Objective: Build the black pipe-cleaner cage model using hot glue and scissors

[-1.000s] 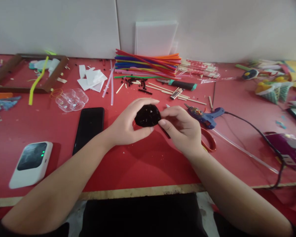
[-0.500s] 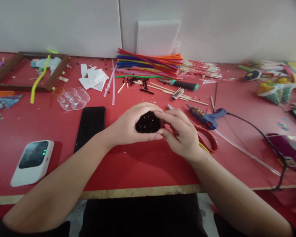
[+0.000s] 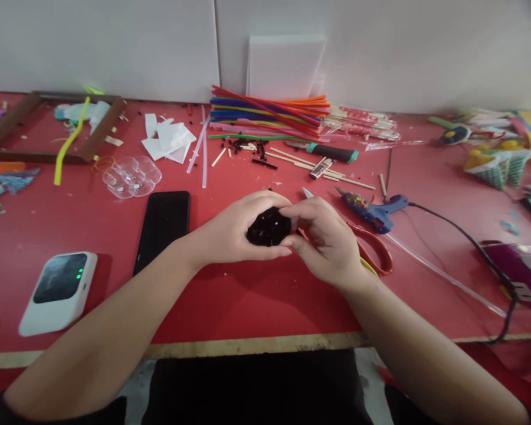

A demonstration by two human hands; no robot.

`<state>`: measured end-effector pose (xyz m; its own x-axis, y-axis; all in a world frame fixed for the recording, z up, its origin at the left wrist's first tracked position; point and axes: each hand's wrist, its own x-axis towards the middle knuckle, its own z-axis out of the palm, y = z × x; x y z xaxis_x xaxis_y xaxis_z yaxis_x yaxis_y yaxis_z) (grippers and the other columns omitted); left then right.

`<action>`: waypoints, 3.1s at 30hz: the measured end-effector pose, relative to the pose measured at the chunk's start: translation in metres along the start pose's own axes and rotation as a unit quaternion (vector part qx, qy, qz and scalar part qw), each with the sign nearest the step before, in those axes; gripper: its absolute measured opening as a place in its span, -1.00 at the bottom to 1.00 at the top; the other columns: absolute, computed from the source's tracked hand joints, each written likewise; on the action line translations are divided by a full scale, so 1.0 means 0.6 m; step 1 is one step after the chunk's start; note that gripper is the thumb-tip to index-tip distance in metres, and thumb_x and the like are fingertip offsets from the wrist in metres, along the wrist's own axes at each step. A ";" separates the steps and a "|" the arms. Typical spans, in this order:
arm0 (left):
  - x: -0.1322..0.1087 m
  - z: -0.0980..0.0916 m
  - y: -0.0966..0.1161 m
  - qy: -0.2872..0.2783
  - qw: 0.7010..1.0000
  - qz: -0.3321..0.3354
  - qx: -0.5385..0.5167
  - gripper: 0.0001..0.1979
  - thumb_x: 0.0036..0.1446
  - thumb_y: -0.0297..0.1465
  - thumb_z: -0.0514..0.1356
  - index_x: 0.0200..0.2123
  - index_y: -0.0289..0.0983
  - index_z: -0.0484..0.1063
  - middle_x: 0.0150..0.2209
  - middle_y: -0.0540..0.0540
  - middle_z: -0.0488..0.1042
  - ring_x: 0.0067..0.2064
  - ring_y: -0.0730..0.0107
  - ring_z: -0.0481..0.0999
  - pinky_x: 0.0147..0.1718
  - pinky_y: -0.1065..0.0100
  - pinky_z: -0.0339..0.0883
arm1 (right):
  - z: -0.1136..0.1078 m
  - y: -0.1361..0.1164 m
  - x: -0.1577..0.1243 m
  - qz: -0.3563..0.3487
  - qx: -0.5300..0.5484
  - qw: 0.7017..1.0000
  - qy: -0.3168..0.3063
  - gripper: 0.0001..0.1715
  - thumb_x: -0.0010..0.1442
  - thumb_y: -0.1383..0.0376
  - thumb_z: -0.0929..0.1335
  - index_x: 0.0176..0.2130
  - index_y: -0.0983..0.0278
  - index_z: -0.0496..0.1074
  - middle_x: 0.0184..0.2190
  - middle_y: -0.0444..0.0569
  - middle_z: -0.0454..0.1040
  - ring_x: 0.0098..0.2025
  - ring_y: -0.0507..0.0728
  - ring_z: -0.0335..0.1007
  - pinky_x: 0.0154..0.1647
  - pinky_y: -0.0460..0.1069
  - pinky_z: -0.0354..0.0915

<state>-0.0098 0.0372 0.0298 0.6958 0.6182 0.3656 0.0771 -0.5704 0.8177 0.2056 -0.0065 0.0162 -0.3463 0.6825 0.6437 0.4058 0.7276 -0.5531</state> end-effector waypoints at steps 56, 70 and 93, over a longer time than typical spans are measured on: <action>-0.003 0.007 0.007 0.076 0.932 -0.216 -0.280 -0.42 0.26 0.12 0.29 0.06 -0.24 0.51 -0.15 -0.12 0.64 -0.28 0.34 0.65 -0.34 0.36 0.54 | -0.015 0.001 0.005 0.004 -0.014 0.998 0.055 -0.77 0.36 0.37 0.45 -0.03 0.09 0.58 -0.15 -0.04 0.55 -0.09 0.13 0.53 -0.03 0.09 0.50; 0.001 0.015 0.005 0.019 0.921 -0.257 -0.293 -0.46 0.26 0.14 0.26 -0.27 -0.26 0.40 -0.42 0.02 0.51 -0.51 0.54 0.49 -0.53 0.50 0.39 | -0.018 -0.008 0.005 0.111 0.094 0.988 -0.042 -0.94 0.39 0.32 0.40 -0.20 0.18 0.46 -0.12 -0.03 0.43 -0.06 0.11 0.42 0.05 0.09 0.39; -0.001 0.018 -0.021 0.143 0.970 -0.124 -0.153 -0.32 -0.02 -0.15 0.56 0.09 -0.18 0.38 0.13 -0.22 0.56 0.18 0.08 0.57 0.09 0.18 0.47 | 0.001 0.005 -0.004 0.085 -0.032 0.989 0.113 -0.79 0.35 0.22 0.46 0.00 0.10 0.58 -0.04 0.04 0.62 0.01 0.23 0.56 -0.10 0.15 0.55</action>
<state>-0.0034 0.0384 0.0148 0.4537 0.8650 0.2142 -0.0295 -0.2257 0.9738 0.2072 -0.0059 0.0127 -0.0735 0.7563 0.6501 0.4968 0.5930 -0.6337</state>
